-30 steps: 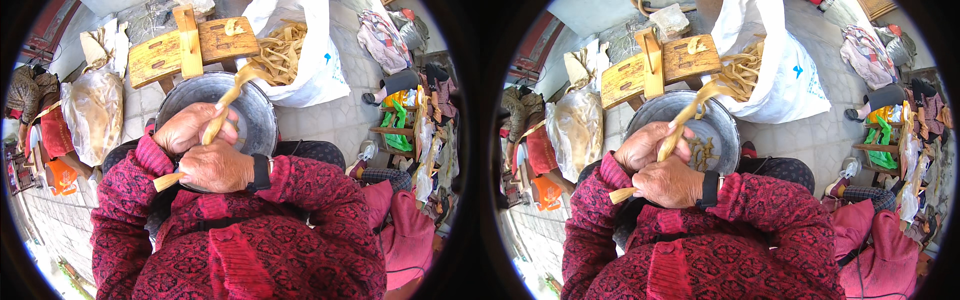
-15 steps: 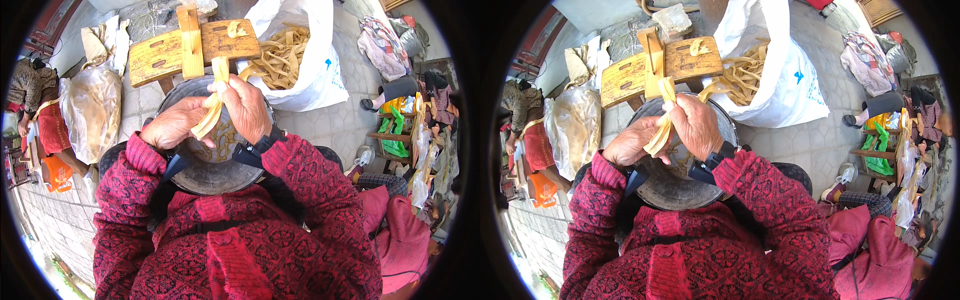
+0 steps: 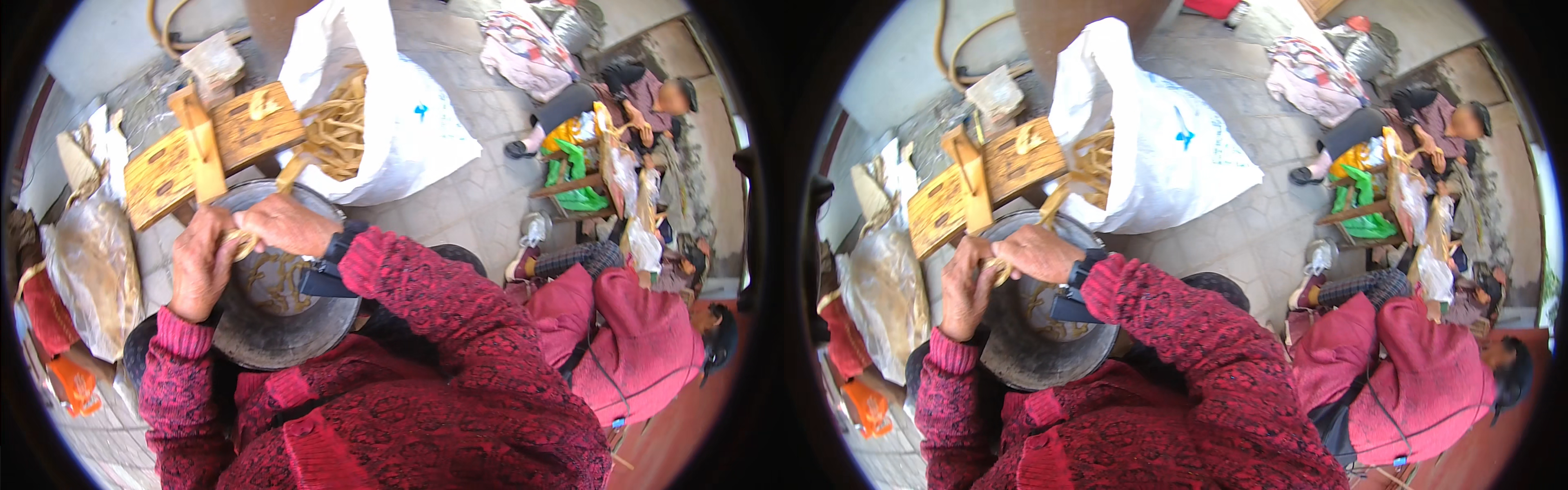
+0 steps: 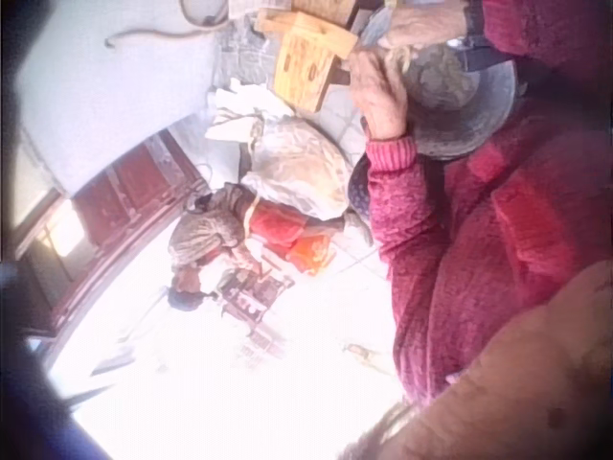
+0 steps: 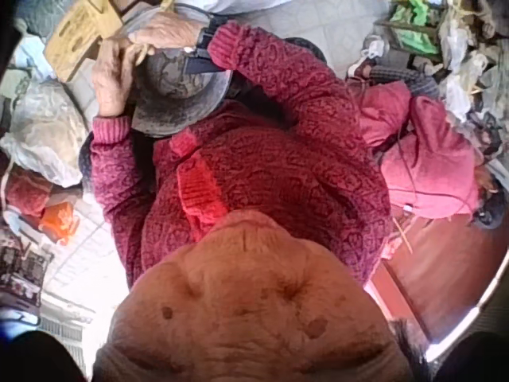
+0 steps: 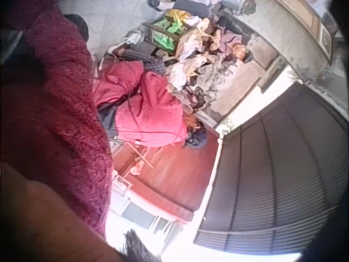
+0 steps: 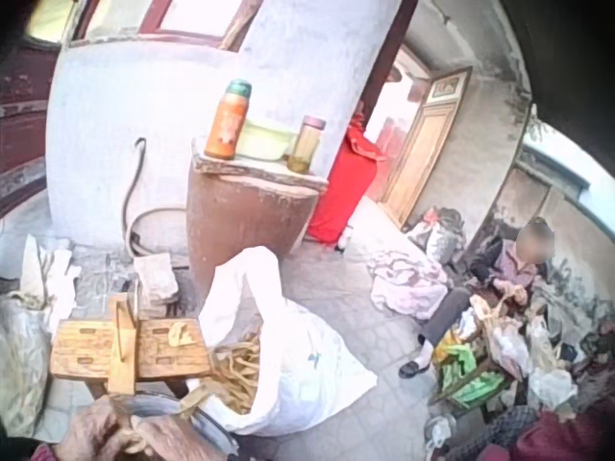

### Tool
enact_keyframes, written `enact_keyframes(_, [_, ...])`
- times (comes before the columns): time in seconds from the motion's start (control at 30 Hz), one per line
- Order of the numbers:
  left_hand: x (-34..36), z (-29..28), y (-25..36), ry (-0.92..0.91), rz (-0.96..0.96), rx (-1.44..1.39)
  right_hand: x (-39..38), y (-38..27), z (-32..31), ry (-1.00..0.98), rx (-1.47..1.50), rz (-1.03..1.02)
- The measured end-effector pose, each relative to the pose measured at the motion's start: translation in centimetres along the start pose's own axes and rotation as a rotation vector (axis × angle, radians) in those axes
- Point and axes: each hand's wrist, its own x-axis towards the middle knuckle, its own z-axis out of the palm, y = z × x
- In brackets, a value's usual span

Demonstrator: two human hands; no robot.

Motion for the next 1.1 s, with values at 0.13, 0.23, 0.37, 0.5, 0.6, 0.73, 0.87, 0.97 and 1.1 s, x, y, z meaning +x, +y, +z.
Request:
enact_keyframes(0.13, [0.0,0.1,-0.1,0.058,-0.231,-0.493,-0.5,-1.4,0.4,0.186,0.021,0.085])
enact_keyframes(0.23, [-0.1,0.0,0.1,0.144,-0.483,-0.928,-0.3,-2.2,0.8,0.222,-0.069,-0.127])
enact_keyframes(0.37, [-0.4,-0.8,0.3,0.194,-0.531,-1.278,0.1,-2.7,0.7,0.302,-0.026,-0.168])
enact_keyframes(0.5, [-0.7,-1.2,0.3,0.042,-0.433,-1.222,-0.2,-2.6,0.3,0.271,-0.075,-0.183])
enact_keyframes(0.6, [-0.6,-0.9,0.5,0.003,-0.33,-0.844,-0.5,-2.6,0.1,0.257,-0.086,-0.177])
enact_keyframes(0.73, [0.1,-0.4,1.6,-0.013,-0.162,-0.387,-0.7,-2.6,0.3,0.262,-0.016,-0.168])
enact_keyframes(0.87, [0.4,-0.1,2.6,-0.055,-0.282,-0.489,-0.7,-2.5,0.7,0.214,0.031,-0.149])
enact_keyframes(0.97, [0.3,0.1,2.8,-0.061,-0.386,-0.581,-0.6,-2.6,1.0,0.208,0.18,-0.078])
enact_keyframes(1.1, [0.2,0.8,2.8,0.039,-0.39,-0.674,-0.6,-3.1,0.7,0.222,0.276,-0.085])
